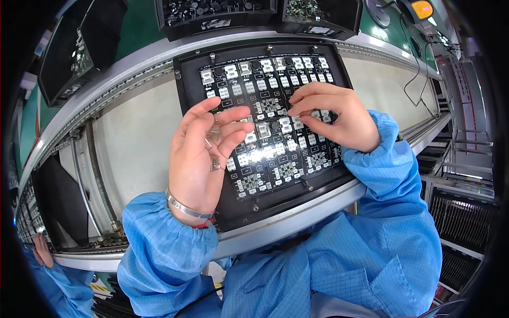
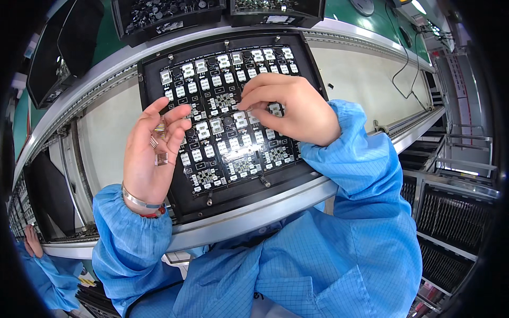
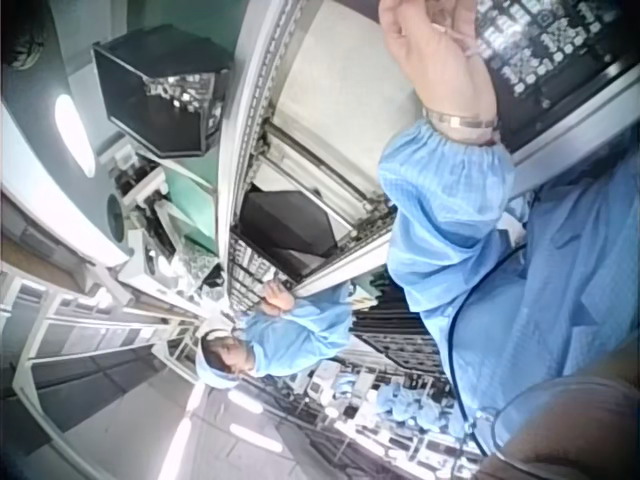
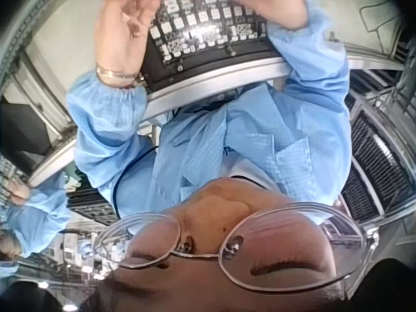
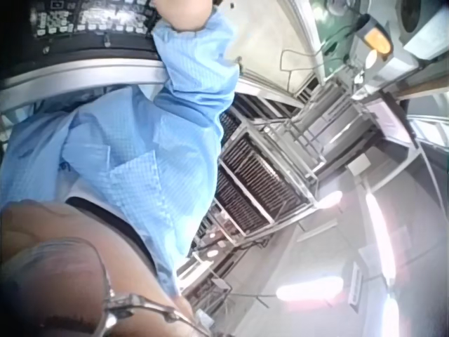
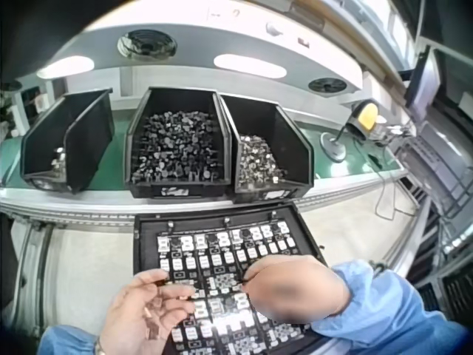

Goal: Assembling small electronic components onto printed circuit boards at a manual assembly station.

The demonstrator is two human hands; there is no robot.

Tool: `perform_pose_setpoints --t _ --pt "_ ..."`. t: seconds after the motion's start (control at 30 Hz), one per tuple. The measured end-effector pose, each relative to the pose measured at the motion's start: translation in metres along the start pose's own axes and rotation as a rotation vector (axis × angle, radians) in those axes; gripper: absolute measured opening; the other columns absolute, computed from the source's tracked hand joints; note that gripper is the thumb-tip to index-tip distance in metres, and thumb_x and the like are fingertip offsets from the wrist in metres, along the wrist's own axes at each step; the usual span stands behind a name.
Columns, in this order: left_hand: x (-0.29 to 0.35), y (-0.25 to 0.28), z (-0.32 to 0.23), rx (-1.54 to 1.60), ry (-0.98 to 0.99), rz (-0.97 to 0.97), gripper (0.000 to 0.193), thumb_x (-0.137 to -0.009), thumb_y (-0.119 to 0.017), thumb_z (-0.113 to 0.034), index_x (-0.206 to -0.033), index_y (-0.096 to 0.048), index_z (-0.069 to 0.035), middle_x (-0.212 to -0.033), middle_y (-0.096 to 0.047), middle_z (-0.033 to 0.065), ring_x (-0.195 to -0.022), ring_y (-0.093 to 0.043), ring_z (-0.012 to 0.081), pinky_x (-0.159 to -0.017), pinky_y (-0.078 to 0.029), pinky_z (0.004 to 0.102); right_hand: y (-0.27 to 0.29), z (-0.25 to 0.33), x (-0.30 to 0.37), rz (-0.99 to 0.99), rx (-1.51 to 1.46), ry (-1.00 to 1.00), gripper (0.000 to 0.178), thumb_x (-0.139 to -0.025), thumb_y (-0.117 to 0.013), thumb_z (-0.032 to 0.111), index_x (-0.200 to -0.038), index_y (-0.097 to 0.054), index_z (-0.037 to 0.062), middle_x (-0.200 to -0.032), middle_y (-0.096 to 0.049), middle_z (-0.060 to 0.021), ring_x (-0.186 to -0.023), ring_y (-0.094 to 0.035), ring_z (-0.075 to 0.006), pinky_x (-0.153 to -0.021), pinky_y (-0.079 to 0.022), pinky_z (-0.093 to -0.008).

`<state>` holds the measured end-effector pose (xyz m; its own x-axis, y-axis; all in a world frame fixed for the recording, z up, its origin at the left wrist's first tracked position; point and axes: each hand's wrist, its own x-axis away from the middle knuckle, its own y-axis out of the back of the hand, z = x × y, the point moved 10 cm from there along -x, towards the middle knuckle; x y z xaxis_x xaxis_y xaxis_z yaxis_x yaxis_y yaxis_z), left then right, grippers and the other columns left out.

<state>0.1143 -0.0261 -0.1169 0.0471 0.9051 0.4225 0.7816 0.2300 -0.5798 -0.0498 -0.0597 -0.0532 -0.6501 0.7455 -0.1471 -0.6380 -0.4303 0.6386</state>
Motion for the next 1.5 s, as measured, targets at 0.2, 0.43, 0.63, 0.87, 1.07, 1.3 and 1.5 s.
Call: perform_pose_setpoints --t 0.2,0.43,0.63,0.87,1.07,1.3,1.5 --pt "0.000 0.000 0.006 0.000 0.034 0.019 0.024 -0.092 -0.040 -0.012 -0.112 -0.046 0.001 -0.103 -0.060 0.0247 -0.086 -0.064 0.0274 -0.079 -0.051 0.0319 -0.009 0.004 0.004 0.036 0.295 0.079 0.021 -0.067 -0.065 -0.006 -0.086 -0.067 0.0020 -0.092 -0.061 -0.0102 -0.085 -0.061 -0.0267 -0.074 -0.050 -0.0329" --pt "0.000 -0.002 0.007 -0.020 0.060 0.030 0.027 -0.092 -0.040 -0.012 -0.114 -0.044 0.002 -0.103 -0.059 0.0246 -0.088 -0.064 0.0283 -0.080 -0.051 0.0319 -0.016 0.002 0.003 0.021 0.272 0.007 0.035 -0.066 -0.067 -0.003 -0.099 -0.062 0.0046 -0.089 -0.062 -0.0091 -0.084 -0.061 -0.0262 -0.074 -0.050 -0.0340" --pt "0.000 -0.003 0.008 -0.021 0.058 0.032 0.027 -0.092 -0.039 -0.012 -0.115 -0.044 0.002 -0.103 -0.059 0.0249 -0.087 -0.064 0.0286 -0.079 -0.052 0.0323 -0.017 0.003 0.003 0.036 0.266 0.000 0.037 -0.066 -0.067 -0.003 -0.101 -0.061 0.0050 -0.088 -0.062 -0.0090 -0.083 -0.061 -0.0264 -0.074 -0.050 -0.0344" --pt "0.000 -0.004 0.010 -0.018 0.066 0.031 0.026 -0.092 -0.039 -0.012 -0.114 -0.044 0.002 -0.103 -0.059 0.0254 -0.087 -0.064 0.0288 -0.078 -0.052 0.0326 -0.020 0.009 0.002 0.024 0.267 0.049 0.036 -0.066 -0.066 -0.003 -0.101 -0.060 0.0042 -0.089 -0.061 -0.0094 -0.083 -0.060 -0.0270 -0.074 -0.050 -0.0348" --pt "0.000 -0.005 0.011 -0.014 0.070 0.034 0.026 -0.092 -0.039 -0.012 -0.114 -0.044 0.002 -0.102 -0.059 0.0253 -0.088 -0.064 0.0289 -0.079 -0.052 0.0333 -0.023 0.015 0.001 -0.005 0.311 0.109 0.035 -0.067 -0.065 -0.003 -0.101 -0.059 0.0043 -0.088 -0.061 -0.0101 -0.081 -0.059 -0.0282 -0.071 -0.050 -0.0360" --pt "-0.001 -0.011 0.016 -0.033 0.083 0.020 0.026 -0.093 -0.039 -0.011 -0.114 -0.045 0.002 -0.103 -0.060 0.0243 -0.088 -0.064 0.0285 -0.080 -0.052 0.0330 -0.026 0.020 0.011 -0.008 0.401 0.098 0.041 -0.067 -0.068 0.000 -0.107 -0.058 0.0055 -0.083 -0.059 -0.0107 -0.076 -0.058 -0.0291 -0.072 -0.049 -0.0379" --pt "0.000 -0.025 0.023 -0.039 0.097 0.058 0.026 -0.093 -0.039 -0.012 -0.114 -0.045 0.002 -0.105 -0.059 0.0250 -0.090 -0.063 0.0292 -0.081 -0.051 0.0331 -0.003 0.002 0.011 -0.094 0.309 0.038 0.038 -0.062 -0.073 0.003 -0.099 -0.063 0.0061 -0.084 -0.062 -0.0063 -0.090 -0.056 -0.0263 -0.082 -0.045 -0.0400"
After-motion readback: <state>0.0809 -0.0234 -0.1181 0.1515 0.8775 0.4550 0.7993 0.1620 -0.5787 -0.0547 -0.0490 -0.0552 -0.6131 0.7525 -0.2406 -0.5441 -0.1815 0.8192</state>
